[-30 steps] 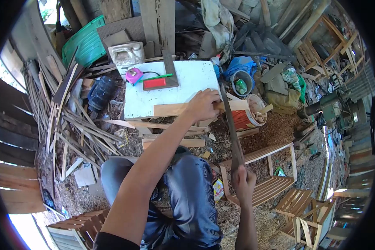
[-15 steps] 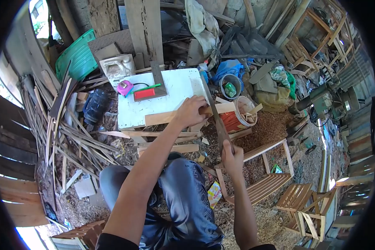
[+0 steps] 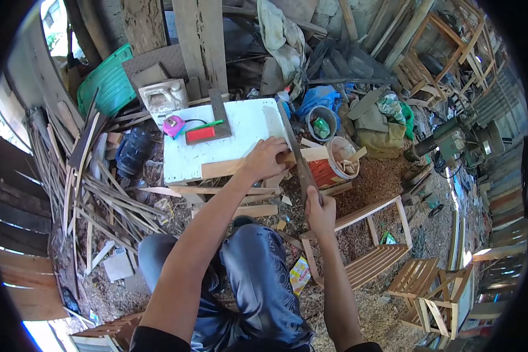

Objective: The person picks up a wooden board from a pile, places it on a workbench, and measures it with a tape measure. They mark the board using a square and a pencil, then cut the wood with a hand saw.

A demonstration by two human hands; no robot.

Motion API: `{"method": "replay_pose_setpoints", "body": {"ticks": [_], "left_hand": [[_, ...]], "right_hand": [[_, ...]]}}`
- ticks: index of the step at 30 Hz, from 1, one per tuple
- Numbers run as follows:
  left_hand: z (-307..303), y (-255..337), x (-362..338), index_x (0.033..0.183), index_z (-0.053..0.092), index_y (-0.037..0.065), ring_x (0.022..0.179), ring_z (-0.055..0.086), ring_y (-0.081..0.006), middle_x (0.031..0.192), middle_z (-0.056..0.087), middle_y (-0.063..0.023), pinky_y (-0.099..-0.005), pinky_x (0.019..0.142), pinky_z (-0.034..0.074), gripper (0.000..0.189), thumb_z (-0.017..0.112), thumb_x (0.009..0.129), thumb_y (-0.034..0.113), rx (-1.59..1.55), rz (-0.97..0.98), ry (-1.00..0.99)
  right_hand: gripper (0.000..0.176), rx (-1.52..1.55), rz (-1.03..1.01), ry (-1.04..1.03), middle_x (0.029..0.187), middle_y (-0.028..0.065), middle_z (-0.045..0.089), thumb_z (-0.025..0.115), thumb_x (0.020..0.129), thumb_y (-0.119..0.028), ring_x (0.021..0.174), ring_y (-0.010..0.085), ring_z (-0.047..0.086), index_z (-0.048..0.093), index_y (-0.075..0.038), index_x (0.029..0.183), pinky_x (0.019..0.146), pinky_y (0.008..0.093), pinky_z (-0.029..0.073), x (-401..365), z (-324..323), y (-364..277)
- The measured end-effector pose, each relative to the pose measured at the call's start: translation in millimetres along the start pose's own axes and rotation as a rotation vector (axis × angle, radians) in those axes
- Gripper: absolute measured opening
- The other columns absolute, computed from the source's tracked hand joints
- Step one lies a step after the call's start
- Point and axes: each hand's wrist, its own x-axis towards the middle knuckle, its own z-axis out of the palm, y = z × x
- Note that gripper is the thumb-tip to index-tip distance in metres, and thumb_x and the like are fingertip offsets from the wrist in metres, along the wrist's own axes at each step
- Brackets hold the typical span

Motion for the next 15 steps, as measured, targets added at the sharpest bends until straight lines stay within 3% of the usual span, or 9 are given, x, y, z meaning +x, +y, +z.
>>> {"method": "replay_pose_setpoints", "body": {"ticks": [4,6,8,10,15], "left_hand": [[1.8,3.4,-1.1,0.086,0.059,0.004,0.094,0.055,-0.0286,0.089,0.056,-0.0084,-0.0414,0.083,0.043,0.03,0.074,0.071,0.025,-0.035,-0.051,0.007],[3.2,-0.7,-1.3,0.085,0.059,0.004,0.094,0.055,-0.0285,0.089,0.056,-0.0083,-0.0412,0.083,0.043,0.03,0.075,0.071,0.026,-0.043,-0.084,0.017],[8.3,-7.5,-1.4,0.085,0.059,0.004,0.095,0.054,-0.0283,0.09,0.056,-0.0079,-0.041,0.082,0.043,0.031,0.074,0.071,0.027,-0.043,-0.014,0.034],[5.8,-4.9,-1.0,0.085,0.059,0.005,0.095,0.054,-0.0283,0.09,0.056,-0.0078,-0.0411,0.082,0.043,0.031,0.074,0.071,0.027,-0.039,-0.023,0.023],[0.0,-0.7,-0.4,0.085,0.059,0.005,0.101,0.054,-0.025,0.096,0.057,-0.0068,-0.0415,0.085,0.042,0.03,0.073,0.07,0.026,-0.042,-0.035,-0.028]], "right_hand": [[0.047,0.015,-0.014,-0.021,0.051,-0.0058,0.04,0.055,0.097,-0.034,0.043,0.0043,0.037,0.046,-0.01,0.058,0.04,0.0236,0.026,-5.1,-0.1,4.5],[0.05,-0.042,0.034,0.004,0.051,-0.0047,0.044,0.055,0.095,-0.034,0.048,0.0052,0.038,0.05,-0.002,0.057,0.044,0.0273,0.028,-36.2,-14.5,5.3],[0.049,0.028,0.151,0.007,0.052,-0.0051,0.045,0.055,0.096,-0.033,0.048,0.0041,0.037,0.05,-0.003,0.057,0.044,0.026,0.027,-77.3,-30.6,5.6],[0.048,-0.064,0.134,0.025,0.052,-0.0054,0.044,0.054,0.096,-0.032,0.048,0.0033,0.037,0.05,-0.005,0.057,0.043,0.0246,0.026,-107.0,-46.7,18.0],[0.054,-0.029,0.064,0.042,0.047,-0.0042,0.039,0.052,0.098,-0.039,0.041,0.0056,0.035,0.041,-0.01,0.054,0.039,0.0238,0.024,-94.1,-36.9,12.5]]}}
